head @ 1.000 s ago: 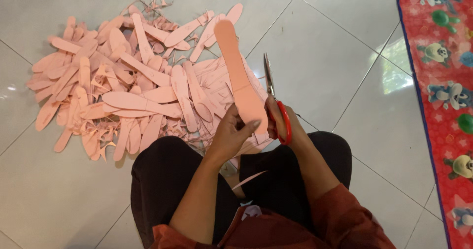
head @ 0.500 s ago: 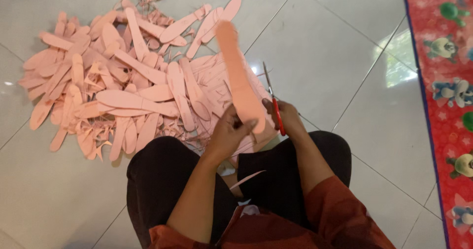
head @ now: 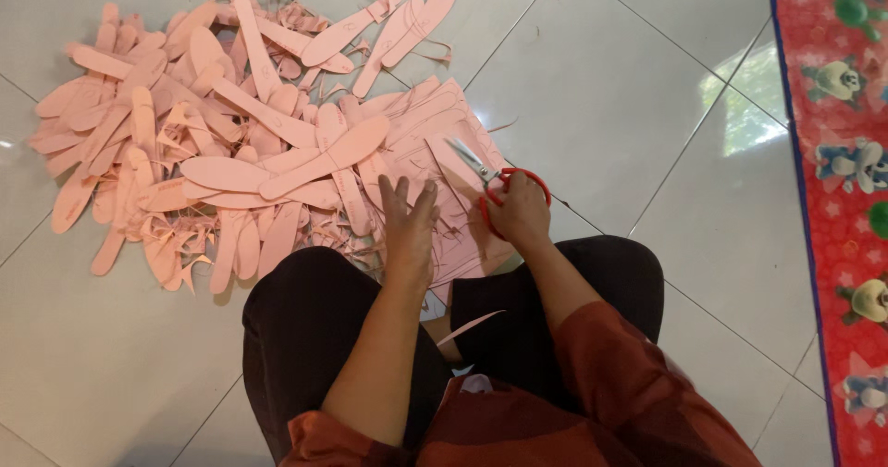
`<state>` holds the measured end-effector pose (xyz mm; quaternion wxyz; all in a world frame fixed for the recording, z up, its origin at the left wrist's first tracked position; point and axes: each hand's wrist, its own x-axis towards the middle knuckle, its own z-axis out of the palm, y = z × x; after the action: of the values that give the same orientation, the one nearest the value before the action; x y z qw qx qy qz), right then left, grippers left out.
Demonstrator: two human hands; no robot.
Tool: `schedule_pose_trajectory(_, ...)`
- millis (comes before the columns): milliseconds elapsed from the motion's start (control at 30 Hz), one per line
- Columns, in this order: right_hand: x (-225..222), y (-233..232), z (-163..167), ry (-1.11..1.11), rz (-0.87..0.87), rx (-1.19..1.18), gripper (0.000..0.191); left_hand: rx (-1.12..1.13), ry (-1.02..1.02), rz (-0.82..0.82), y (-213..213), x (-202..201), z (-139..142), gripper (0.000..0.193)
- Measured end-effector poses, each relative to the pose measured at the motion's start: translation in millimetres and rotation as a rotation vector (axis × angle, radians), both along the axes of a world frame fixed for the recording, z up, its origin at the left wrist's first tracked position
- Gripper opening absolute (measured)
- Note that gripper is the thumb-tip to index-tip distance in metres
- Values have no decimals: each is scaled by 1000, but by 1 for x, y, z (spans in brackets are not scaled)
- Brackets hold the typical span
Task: The person sits on the floor and uses red-handled scissors to cut pink shoe-shaped pieces from a larger sheet of material. They repeatedly trim the edges to match the drawn outlines, adding to a growing pile of cut pieces.
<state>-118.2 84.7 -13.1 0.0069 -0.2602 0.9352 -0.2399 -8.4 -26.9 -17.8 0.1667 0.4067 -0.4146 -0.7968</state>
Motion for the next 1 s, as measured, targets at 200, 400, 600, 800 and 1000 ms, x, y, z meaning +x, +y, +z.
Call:
schedule_pose_trajectory(200, 6, -3, 4, 30, 126, 200, 46, -15, 18, -44, 2, 0, -7, 99)
schedule_pose_trajectory(400, 0, -1, 11, -321, -187, -24, 35, -40, 8, -68, 0, -1, -6, 93)
schedule_pose_trajectory(600, -11, 11, 9, -555, -62, -1051, 22, -144, -38, -116, 2, -2, -6, 92)
schedule_pose_trajectory(800, 0, 20, 5, -800, -52, -1139, 25, -272, -152, -317, 11, -10, -5, 83)
schedule_pose_trajectory(1000, 3, 24, 1, -897, 9, -1197, 25, -286, -38, -367, 19, -6, -12, 46)
